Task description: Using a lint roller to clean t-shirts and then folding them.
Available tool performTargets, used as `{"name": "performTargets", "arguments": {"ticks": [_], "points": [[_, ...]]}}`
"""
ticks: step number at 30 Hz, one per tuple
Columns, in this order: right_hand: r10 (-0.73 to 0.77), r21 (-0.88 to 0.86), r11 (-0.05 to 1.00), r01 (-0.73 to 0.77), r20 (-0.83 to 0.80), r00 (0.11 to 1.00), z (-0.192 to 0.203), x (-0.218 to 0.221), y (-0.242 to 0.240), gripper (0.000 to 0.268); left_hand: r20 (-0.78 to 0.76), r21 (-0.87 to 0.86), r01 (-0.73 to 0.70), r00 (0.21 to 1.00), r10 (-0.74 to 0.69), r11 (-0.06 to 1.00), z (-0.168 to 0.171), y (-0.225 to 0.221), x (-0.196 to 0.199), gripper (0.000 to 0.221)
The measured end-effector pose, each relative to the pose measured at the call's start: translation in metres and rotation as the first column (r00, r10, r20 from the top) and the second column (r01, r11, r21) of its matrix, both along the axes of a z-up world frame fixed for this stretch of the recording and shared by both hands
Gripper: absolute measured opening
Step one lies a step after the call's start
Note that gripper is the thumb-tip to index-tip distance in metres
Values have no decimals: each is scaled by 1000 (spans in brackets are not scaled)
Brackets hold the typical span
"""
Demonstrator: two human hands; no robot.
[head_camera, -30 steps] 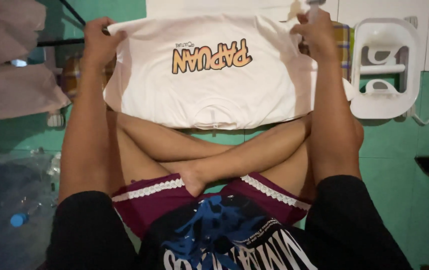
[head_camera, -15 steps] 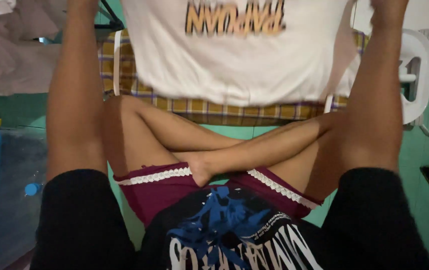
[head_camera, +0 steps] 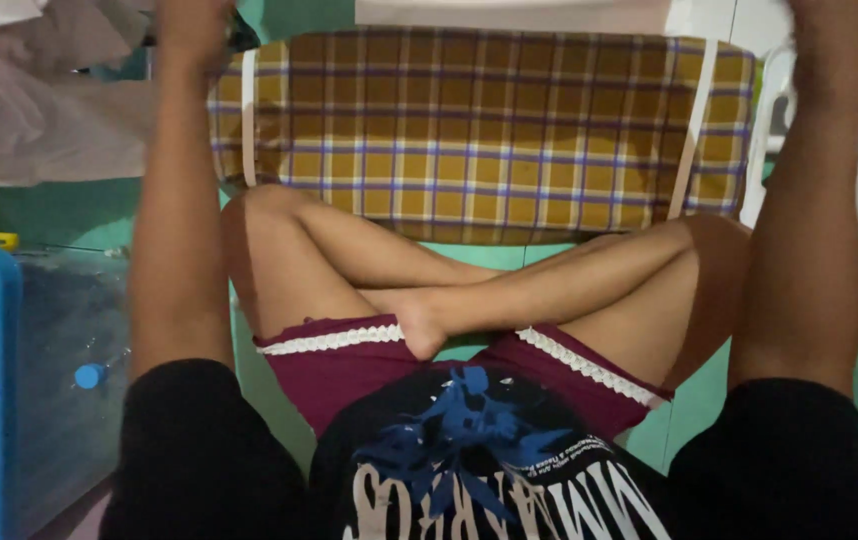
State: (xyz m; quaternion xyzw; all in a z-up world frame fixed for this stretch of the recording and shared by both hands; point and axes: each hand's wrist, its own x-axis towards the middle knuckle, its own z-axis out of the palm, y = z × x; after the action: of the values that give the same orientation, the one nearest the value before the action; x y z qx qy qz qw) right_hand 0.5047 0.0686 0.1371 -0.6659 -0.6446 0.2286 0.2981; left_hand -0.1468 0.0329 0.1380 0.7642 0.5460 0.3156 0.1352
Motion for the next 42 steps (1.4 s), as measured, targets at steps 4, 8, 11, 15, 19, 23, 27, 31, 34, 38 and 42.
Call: {"name": "performTargets", "arguments": {"ticks": [4,8,11,15,19,23,27,31,34,38,42], "points": [[-16,-3,1000,16,-15,1000,-49,5,-29,29,-68,19,-10,998,11,1000,-59,-25,1,10],[-94,-152,982,115,138,986,-109,26,-61,37,-50,-370,-29,999,12,928,-74,-67,20,8],[-95,-197,969,148,256,962,-101,27,-83,30,-23,-400,8,1000,-18,917,-74,-80,17,9],[-23,-311,929,200,491,871,-93,21,-104,17,-112,-593,-4,991,-78,805,-44,-103,29,11],[5,-324,931,171,479,878,-104,29,-118,72,-157,-624,21,976,-152,781,-63,-109,32,8],[47,-433,882,186,473,880,-104,30,-127,33,-324,-799,-137,918,-228,586,-59,-98,45,15],[63,-391,910,136,456,888,-99,21,-143,28,-399,-727,-113,873,-282,677,-76,-78,53,50],[1,-238,962,131,486,874,-88,-10,-143,55,-351,-327,-23,931,-99,945,-129,-56,84,47],[-16,-119,989,88,504,864,-91,-66,-130,48,-420,-403,-75,901,-111,912,-130,-55,105,123],[206,-222,958,-180,98,974,-100,-180,-134,32,-556,-568,-273,822,-118,776,-129,-58,109,165],[489,-441,835,-329,321,811,-91,-270,-143,24,-661,-564,-399,743,-106,723,-97,-67,108,166]]}}
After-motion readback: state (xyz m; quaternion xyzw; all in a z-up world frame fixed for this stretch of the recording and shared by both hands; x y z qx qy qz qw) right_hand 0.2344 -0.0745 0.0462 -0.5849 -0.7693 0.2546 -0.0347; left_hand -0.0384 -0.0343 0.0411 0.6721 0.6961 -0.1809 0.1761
